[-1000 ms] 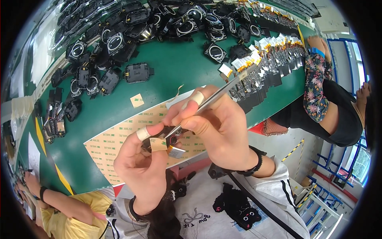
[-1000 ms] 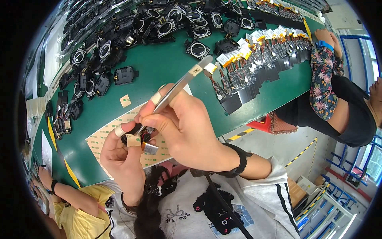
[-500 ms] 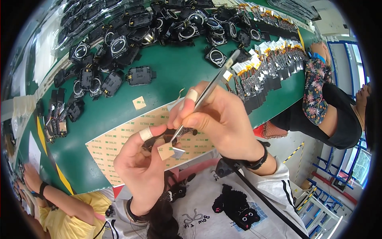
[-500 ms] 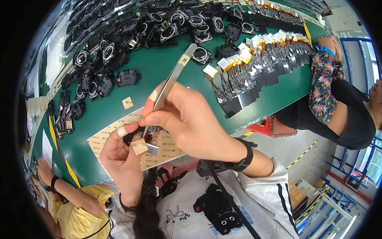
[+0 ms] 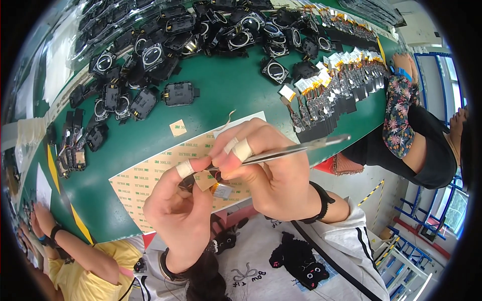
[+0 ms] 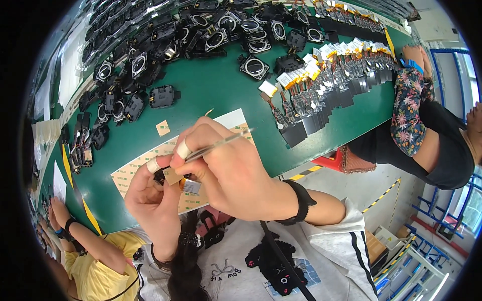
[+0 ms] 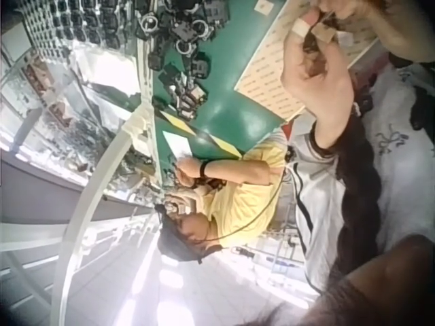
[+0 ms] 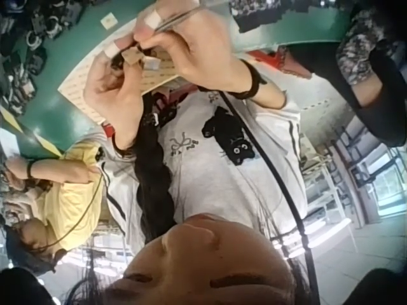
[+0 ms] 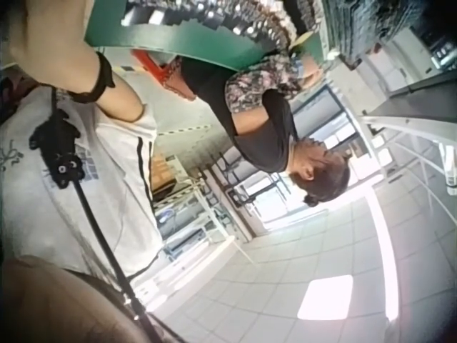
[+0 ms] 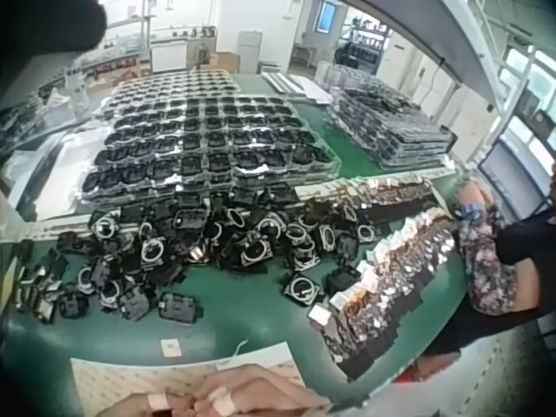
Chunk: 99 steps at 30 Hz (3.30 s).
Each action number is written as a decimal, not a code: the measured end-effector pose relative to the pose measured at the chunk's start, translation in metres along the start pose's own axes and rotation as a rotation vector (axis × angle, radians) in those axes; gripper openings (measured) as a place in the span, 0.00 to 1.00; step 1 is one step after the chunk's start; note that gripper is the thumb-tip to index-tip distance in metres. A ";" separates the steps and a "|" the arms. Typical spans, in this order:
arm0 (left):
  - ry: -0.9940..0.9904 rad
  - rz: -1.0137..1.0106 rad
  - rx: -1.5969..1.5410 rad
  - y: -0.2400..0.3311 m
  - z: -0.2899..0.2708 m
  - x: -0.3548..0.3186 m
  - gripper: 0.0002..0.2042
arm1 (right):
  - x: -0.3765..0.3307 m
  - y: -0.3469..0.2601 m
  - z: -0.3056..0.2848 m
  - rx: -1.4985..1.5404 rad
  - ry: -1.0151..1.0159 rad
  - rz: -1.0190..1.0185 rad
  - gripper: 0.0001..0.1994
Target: The person uses tweezers to peel adhesive squares from a sheet and applies them to electronic components, including a circuit board and a battery. They then press the components together and fit them into a black plastic housing before setting the assembly aside.
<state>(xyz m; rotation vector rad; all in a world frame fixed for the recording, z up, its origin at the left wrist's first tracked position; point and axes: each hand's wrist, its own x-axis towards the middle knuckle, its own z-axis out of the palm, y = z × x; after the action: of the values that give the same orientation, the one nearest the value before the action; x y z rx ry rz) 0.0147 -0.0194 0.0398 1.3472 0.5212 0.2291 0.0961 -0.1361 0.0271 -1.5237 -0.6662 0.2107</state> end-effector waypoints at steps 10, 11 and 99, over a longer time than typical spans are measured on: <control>0.015 -0.033 0.030 0.002 0.001 0.002 0.13 | 0.001 0.004 0.000 -0.073 -0.024 -0.150 0.05; 0.015 -0.033 0.030 0.003 0.001 0.002 0.13 | 0.001 0.005 0.000 -0.067 -0.017 -0.168 0.05; -0.261 0.605 1.100 0.033 0.009 0.086 0.19 | -0.009 -0.010 -0.077 -0.578 0.205 0.239 0.11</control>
<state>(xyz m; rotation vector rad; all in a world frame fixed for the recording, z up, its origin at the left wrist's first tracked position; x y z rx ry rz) 0.0986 0.0185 0.0536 2.5595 -0.0534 0.2599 0.1256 -0.2067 0.0407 -2.1501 -0.3925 0.0370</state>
